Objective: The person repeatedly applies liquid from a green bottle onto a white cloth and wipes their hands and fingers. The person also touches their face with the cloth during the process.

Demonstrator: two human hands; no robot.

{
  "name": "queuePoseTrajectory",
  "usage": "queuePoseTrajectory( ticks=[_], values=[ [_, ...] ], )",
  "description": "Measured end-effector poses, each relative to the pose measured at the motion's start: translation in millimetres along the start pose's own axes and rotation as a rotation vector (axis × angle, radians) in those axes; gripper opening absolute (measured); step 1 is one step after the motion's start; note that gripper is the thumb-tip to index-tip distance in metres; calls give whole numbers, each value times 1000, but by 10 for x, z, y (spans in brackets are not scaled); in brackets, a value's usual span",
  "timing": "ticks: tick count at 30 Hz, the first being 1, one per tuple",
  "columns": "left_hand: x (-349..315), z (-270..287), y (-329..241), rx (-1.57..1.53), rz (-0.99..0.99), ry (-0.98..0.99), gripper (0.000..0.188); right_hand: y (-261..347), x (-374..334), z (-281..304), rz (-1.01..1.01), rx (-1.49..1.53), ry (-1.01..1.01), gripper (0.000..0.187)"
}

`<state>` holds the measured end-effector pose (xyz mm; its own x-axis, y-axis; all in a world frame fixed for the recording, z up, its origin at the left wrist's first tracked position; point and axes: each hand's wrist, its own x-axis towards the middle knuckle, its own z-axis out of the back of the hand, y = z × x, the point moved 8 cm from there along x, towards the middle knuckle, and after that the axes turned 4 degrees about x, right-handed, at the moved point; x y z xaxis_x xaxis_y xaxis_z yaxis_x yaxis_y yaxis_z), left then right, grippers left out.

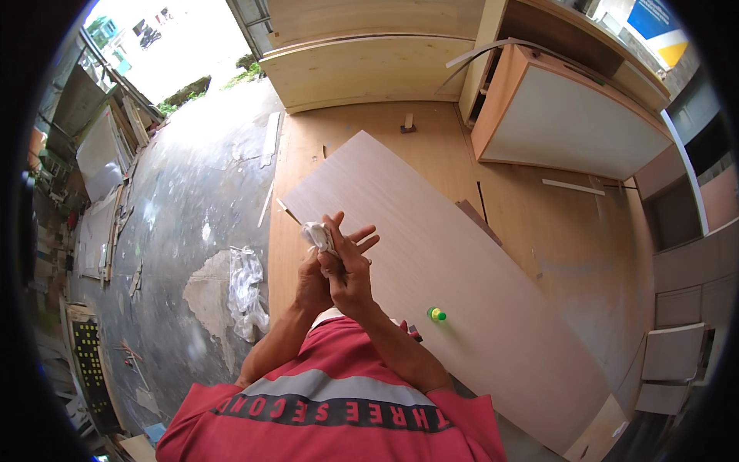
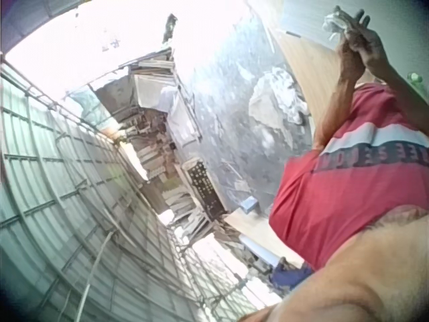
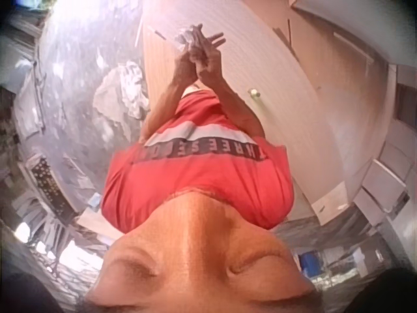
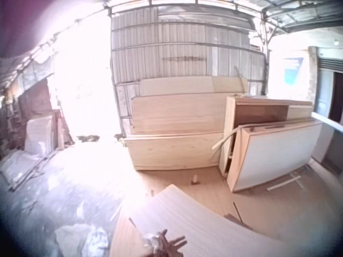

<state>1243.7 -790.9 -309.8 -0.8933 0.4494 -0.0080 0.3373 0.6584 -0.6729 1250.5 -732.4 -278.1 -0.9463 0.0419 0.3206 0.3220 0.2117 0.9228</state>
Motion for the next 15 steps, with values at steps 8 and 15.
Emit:
queuePoseTrajectory(
  ticks=[8, 15],
  values=[
    [-4, -109, 34, 113, 28, 102, 89, -107, -18, 175, -132, 274, -230, 28],
    [-32, -139, 85, -150, 142, 46, 89, -149, -96, 169, -244, 490, -198, 38]
  ],
)
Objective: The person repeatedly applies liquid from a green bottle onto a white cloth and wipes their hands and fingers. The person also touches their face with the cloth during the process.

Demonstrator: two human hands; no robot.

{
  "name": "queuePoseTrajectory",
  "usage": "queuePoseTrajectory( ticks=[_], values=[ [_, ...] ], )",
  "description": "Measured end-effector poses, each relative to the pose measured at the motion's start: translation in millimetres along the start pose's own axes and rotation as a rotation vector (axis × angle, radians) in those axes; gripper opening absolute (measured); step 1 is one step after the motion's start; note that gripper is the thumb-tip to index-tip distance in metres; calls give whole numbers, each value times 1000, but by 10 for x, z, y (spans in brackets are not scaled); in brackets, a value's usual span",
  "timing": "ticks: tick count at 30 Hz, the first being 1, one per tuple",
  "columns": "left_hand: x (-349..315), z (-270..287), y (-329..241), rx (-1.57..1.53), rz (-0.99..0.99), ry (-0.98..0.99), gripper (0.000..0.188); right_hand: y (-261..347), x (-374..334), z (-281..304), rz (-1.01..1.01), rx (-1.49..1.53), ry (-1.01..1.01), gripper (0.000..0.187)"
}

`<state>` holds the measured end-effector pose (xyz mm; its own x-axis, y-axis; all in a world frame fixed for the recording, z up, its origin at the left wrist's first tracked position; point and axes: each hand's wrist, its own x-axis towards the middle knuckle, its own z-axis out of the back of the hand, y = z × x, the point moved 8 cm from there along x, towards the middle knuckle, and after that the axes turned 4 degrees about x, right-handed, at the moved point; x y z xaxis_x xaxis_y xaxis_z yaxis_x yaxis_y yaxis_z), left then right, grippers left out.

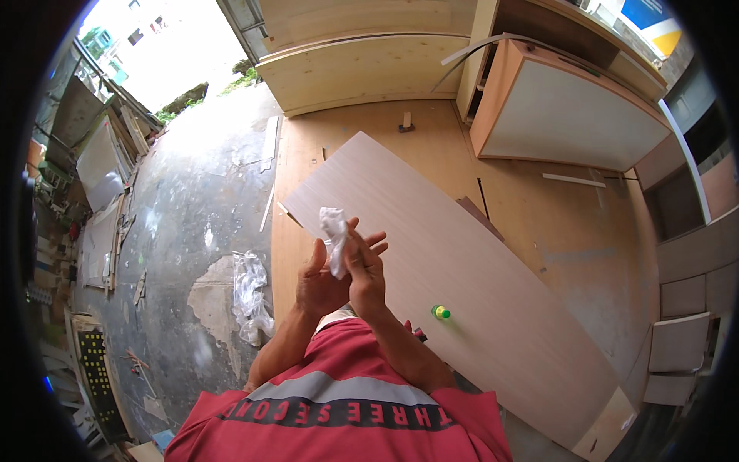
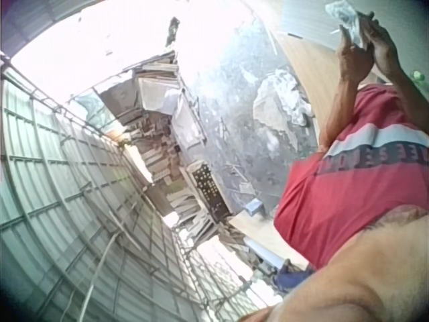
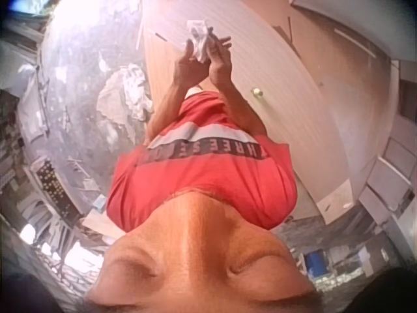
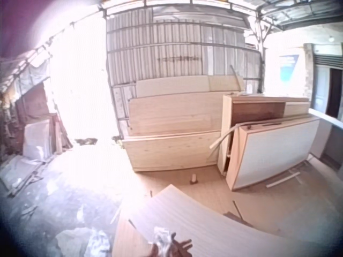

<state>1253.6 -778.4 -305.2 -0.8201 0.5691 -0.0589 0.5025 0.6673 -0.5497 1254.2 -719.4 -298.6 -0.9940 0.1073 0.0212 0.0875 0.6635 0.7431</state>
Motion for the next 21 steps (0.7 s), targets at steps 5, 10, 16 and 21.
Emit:
queuePoseTrajectory(
  ticks=[5, 10, 16, 21],
  values=[
    [20, 221, 66, 43, -109, 163, 82, 27, 1, -179, 73, -116, 129, 30],
    [24, -64, 33, 188, 21, 21, 80, -108, 97, 110, 122, -186, 11, 22],
    [57, 119, 180, -167, 89, 58, 79, 9, 205, 203, -121, 338, -43, 37],
    [178, 301, 337, 56, -160, -53, 75, 80, 39, -120, 62, -330, 116, 36]
  ],
)
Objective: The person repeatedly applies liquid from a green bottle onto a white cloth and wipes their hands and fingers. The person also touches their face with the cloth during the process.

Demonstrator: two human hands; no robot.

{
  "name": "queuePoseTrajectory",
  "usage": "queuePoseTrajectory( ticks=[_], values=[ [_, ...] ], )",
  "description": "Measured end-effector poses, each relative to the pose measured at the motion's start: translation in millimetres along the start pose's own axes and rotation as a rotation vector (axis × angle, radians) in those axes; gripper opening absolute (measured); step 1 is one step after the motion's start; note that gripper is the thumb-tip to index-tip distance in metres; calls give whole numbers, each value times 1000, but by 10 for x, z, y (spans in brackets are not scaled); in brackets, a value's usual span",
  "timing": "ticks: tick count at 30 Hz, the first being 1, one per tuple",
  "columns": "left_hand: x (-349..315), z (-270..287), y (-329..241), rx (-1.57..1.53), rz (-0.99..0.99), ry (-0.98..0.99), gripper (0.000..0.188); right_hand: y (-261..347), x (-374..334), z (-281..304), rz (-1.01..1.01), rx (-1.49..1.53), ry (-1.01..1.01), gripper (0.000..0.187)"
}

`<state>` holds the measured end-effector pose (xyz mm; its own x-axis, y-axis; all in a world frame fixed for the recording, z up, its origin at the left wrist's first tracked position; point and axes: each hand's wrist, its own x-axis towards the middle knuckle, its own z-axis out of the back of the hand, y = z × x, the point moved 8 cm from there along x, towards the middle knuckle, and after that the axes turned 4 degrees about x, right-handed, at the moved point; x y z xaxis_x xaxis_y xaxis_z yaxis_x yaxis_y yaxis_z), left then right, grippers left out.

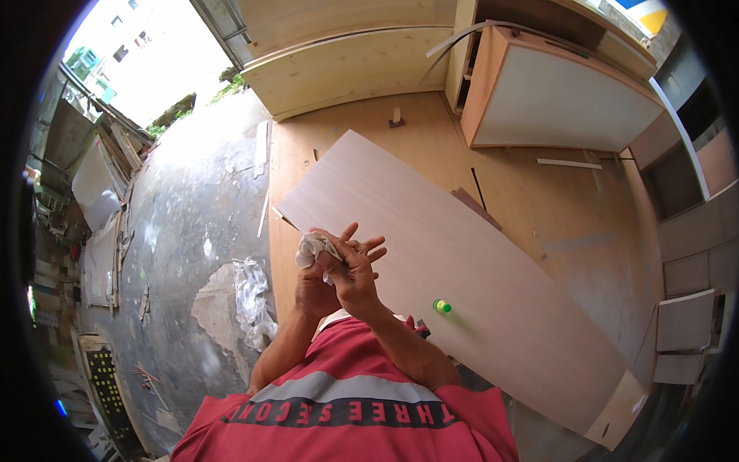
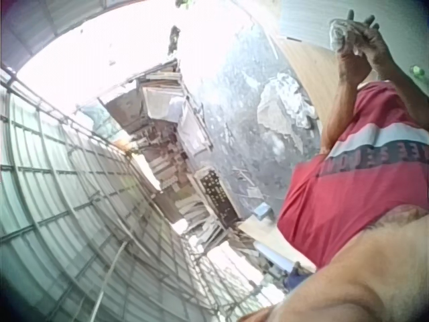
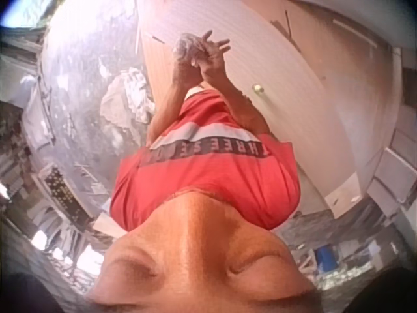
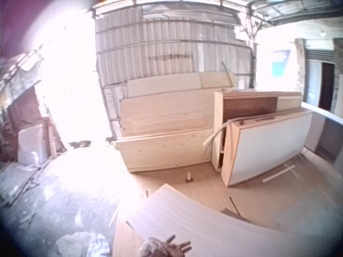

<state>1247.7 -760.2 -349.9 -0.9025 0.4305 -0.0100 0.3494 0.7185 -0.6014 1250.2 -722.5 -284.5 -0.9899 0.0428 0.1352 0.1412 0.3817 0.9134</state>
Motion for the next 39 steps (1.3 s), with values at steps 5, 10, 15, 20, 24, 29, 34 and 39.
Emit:
queuePoseTrajectory(
  ticks=[5, 10, 15, 20, 24, 29, 34, 39],
  values=[
    [-26, -146, -143, -8, -24, 416, 77, -62, 16, 133, 14, 98, -175, 28],
    [-146, -63, -108, -16, 240, 97, 78, -207, 168, 298, -217, 522, -250, 29],
    [-80, -206, -183, -284, 274, 173, 76, -66, -27, 199, -209, 470, -196, 43],
    [-104, 8, -19, -324, 251, 96, 75, -151, -106, 103, -80, 66, -101, 34],
    [-184, -123, -84, -59, 313, 93, 69, -279, -5, 243, -218, 311, -225, 31],
    [-209, 41, -184, -242, 206, 183, 83, -174, 38, 341, -311, 712, -365, 40],
    [-195, -217, -350, -34, 39, 354, 87, 81, -195, -51, -102, 202, -121, 38],
    [-242, -137, -310, 82, 103, 219, 86, -106, -145, 23, -38, 101, -198, 32]
  ],
)
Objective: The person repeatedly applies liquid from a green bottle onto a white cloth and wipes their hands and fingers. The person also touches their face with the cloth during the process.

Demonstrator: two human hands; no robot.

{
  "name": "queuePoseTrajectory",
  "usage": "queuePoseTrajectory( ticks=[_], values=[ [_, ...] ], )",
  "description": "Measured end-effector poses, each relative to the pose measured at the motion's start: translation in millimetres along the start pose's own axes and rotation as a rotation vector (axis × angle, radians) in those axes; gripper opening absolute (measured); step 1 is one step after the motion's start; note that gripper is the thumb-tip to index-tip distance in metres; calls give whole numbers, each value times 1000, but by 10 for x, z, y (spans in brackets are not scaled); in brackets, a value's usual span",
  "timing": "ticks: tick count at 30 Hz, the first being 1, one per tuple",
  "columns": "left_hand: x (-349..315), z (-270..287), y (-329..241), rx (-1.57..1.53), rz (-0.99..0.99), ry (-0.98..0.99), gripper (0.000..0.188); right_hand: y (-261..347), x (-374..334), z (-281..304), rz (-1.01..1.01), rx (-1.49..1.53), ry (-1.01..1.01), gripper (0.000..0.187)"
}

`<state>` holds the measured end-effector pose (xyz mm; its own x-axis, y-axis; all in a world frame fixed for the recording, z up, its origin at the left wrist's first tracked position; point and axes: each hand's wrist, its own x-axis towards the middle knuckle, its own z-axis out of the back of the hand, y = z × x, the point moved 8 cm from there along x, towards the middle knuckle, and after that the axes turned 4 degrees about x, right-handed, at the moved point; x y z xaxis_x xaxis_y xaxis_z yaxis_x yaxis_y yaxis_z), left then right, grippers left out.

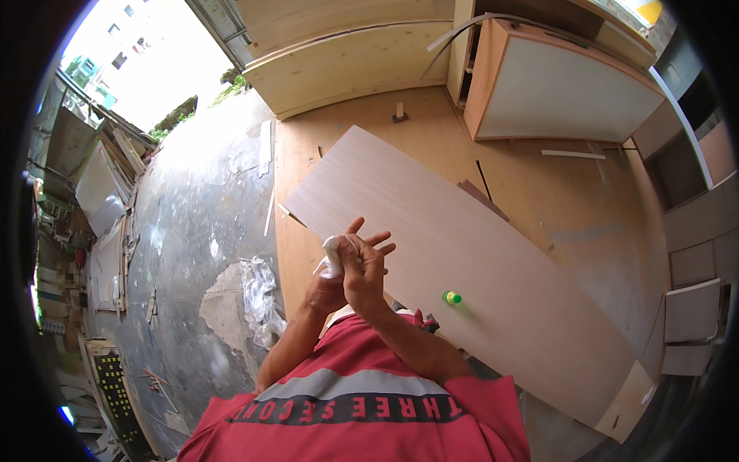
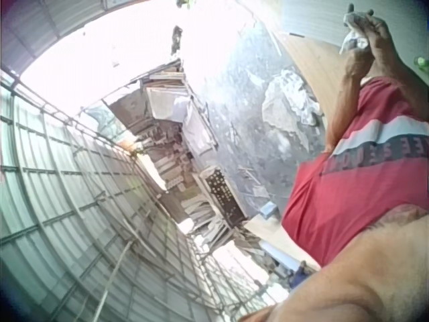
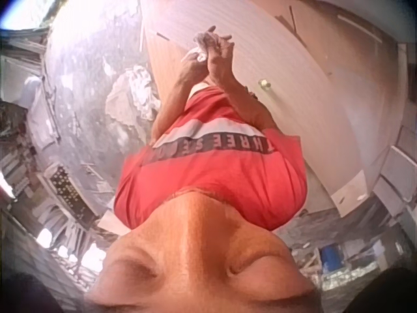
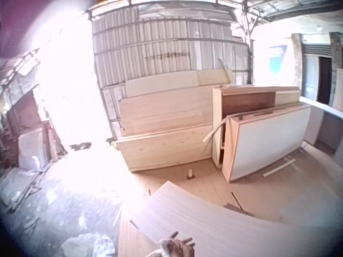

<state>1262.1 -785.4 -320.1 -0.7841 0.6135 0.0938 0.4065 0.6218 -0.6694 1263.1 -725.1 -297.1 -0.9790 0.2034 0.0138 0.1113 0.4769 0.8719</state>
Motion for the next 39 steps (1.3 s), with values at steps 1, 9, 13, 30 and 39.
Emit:
queuePoseTrajectory(
  ticks=[1, 9, 13, 30, 39],
  values=[
    [-18, 13, -2, 8, 18, -27, 85, -70, 55, 41, -56, 29, -6, 31],
    [-25, 100, -142, -49, -50, -67, 83, -143, 161, 307, -384, 681, -156, 41],
    [29, 156, -98, -168, -33, -161, 89, -136, -56, 82, -227, 573, -20, 47],
    [134, -54, -97, 48, 41, -169, 147, -95, -131, -25, -297, 585, -112, 39],
    [188, -8, -182, 432, -54, -163, 137, 132, -344, -258, 1, -122, 268, 38]
  ],
)
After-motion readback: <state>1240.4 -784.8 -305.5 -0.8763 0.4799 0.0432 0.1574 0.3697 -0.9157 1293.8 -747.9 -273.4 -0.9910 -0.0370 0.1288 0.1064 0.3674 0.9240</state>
